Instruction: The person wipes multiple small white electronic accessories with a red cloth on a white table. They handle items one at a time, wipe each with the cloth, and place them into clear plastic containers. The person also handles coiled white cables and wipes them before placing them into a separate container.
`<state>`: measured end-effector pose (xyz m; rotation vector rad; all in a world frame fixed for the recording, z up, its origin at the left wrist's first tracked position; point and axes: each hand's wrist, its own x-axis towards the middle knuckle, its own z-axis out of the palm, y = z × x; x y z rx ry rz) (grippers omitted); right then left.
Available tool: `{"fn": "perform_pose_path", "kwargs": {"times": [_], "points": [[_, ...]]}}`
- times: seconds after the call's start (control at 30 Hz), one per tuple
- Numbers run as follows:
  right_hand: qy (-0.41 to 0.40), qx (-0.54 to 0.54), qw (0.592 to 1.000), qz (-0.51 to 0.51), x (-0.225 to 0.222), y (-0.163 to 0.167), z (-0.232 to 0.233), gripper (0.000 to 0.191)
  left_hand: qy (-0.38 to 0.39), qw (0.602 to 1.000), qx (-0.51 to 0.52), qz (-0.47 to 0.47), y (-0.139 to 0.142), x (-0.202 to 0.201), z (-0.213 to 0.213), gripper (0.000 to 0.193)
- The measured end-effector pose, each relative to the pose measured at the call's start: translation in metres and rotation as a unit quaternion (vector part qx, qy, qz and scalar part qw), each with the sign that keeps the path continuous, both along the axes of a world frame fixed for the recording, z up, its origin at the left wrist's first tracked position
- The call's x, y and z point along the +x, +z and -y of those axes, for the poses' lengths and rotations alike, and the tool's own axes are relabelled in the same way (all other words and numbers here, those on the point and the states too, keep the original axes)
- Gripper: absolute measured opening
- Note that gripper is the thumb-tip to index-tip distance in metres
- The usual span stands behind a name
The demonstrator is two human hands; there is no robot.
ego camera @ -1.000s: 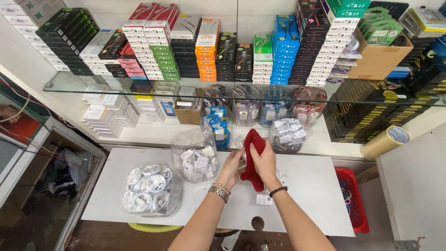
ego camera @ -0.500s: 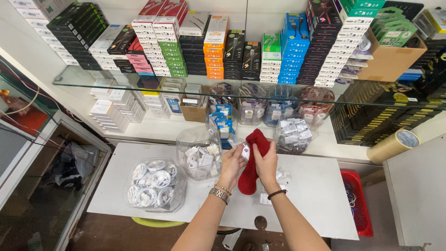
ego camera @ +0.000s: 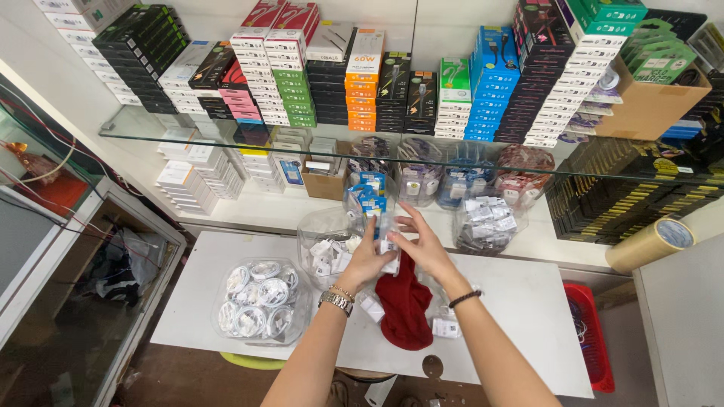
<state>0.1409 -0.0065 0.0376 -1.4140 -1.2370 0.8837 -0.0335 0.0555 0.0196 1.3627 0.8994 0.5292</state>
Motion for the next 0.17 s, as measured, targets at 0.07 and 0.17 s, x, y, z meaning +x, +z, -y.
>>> {"fn": "perform_pose_path", "kwargs": {"times": [0.07, 0.17], "points": [[0.085, 0.017, 0.995, 0.046, 0.010, 0.018, -0.020, 0.046, -0.042, 0.998, 0.053, -0.002, 0.019, -0.008, -0.004, 0.112], [0.129, -0.026, 0.991, -0.003, 0.022, 0.024, -0.035, 0.038, -0.093, 0.989, 0.111, 0.025, 0.044, -0.023, -0.005, 0.113]]}}
